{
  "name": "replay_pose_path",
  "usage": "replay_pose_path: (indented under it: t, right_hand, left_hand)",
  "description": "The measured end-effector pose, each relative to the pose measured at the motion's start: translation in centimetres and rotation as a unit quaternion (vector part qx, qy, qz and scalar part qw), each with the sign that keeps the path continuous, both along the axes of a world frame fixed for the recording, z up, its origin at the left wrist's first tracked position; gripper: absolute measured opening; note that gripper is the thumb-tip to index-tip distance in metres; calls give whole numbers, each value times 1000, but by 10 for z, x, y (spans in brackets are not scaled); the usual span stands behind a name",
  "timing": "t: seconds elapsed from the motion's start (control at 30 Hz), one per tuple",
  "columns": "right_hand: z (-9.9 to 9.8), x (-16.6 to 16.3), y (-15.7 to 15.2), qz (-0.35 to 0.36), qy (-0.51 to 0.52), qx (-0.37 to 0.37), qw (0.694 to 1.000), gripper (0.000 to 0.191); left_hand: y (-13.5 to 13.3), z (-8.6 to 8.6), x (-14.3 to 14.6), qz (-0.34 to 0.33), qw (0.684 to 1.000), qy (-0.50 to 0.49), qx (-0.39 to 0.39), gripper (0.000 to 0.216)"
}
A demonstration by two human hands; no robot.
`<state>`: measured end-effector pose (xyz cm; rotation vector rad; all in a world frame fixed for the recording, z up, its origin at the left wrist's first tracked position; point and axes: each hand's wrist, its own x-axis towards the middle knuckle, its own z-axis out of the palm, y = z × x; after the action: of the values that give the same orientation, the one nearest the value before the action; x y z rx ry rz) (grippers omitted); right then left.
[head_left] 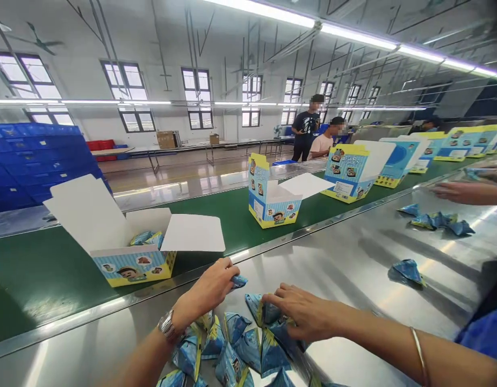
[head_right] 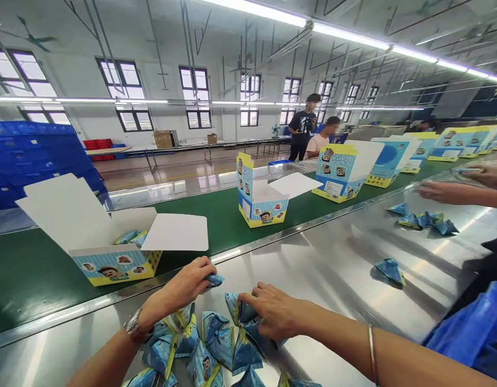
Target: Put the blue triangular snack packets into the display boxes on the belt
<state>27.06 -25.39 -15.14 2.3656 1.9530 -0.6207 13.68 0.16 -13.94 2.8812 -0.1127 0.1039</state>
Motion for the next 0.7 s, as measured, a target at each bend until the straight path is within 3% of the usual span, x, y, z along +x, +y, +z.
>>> replay_pose_path:
  t: [0.1,0.17,0.27,0.43,0.63,0.7]
  right_hand:
    - [-12,-1,-3,-28,15,32,999,56]
    - [-25,-1,-7,-50,15,49,997,49]
    - [-46,2,-12,-73,11,76,994,41]
    - [-61,10,-33,-62,-12,57,996,37]
    - [-56,31,-60,-99,22,65,993,31]
    - [-42,35,-70,-119,8,128,985,25]
  left_hand:
    - [-11,26,-23,19,992,-95,-80,27]
    - [-20,34,-41,10,974,-169,-150,27]
    - [-38,35,-67,10,945,-239,-222,28]
    - [-78,36,-86,104,891,-299,-325,27]
    - [-109,41,-75,46,902,-330,-272,30]
    - [-116,36,-78,42,901,-358,-244,25]
